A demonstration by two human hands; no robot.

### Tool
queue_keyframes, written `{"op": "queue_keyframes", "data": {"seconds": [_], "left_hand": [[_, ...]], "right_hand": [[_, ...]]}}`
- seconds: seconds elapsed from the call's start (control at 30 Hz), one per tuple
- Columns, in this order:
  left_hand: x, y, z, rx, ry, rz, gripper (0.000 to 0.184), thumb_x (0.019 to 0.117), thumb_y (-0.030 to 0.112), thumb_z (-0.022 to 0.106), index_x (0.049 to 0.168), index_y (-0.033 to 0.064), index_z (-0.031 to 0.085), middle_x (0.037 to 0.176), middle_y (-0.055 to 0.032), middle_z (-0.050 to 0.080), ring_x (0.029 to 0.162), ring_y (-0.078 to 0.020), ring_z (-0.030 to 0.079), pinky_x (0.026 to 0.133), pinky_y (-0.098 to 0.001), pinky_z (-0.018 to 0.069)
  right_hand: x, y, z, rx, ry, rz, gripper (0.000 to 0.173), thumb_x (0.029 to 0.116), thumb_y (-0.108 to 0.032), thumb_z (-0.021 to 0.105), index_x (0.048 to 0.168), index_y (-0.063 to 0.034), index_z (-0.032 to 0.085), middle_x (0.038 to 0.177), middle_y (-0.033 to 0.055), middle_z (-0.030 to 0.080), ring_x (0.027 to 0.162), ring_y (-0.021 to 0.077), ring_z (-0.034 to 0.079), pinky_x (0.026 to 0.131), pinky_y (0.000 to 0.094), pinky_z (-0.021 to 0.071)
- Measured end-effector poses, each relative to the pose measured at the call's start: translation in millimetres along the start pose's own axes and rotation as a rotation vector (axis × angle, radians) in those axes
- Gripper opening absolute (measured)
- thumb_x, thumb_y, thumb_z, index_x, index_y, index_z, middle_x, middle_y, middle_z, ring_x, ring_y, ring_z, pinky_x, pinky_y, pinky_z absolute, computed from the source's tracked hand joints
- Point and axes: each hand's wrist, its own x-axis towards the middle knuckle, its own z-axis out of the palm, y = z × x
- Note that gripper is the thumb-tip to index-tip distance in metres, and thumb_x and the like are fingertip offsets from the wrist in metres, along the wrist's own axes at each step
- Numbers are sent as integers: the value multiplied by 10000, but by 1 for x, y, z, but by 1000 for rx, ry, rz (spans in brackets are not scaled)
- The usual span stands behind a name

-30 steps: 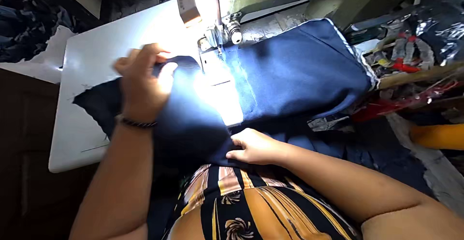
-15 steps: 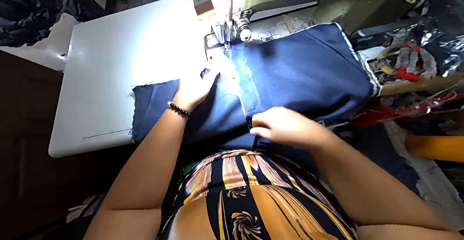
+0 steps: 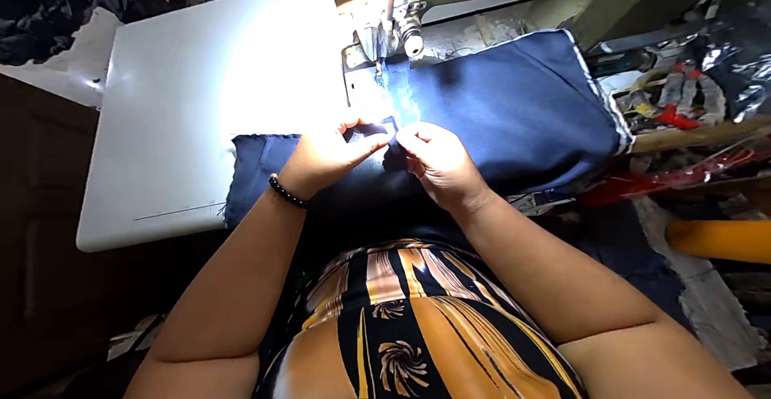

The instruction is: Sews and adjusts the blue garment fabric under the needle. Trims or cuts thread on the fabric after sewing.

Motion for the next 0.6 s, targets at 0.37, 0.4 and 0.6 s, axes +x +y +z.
{"op": "queue_keyframes", "data": {"seconds": [0.37, 0.4, 0.6], "left_hand": [[-14, -15, 27, -312, 86, -55, 94, 879, 91, 766, 951, 55, 717, 953, -17, 668, 893, -75, 647, 798, -231, 559], [-14, -15, 29, -297, 101, -36, 110, 876, 90, 776, 955, 48, 712, 953, -21, 661, 892, -76, 644, 800, -227, 560], [-13, -6, 29, -139, 112, -23, 93, 882, 151, 788, 916, 72, 751, 893, 6, 698, 832, -44, 628, 753, -209, 521]], "right_hand": [[-9, 9, -2, -27, 62, -69, 72, 948, 13, 656, 931, -51, 683, 792, -26, 670, 661, 12, 599, 616, 161, 515], [-9, 10, -5, -69, 31, -126, 69, 942, 10, 660, 932, -48, 696, 813, -28, 678, 691, 13, 609, 642, 167, 522], [-5, 14, -16, -163, -16, -246, 49, 917, 26, 689, 904, -19, 705, 950, 27, 692, 852, 61, 649, 765, 212, 562]]}}
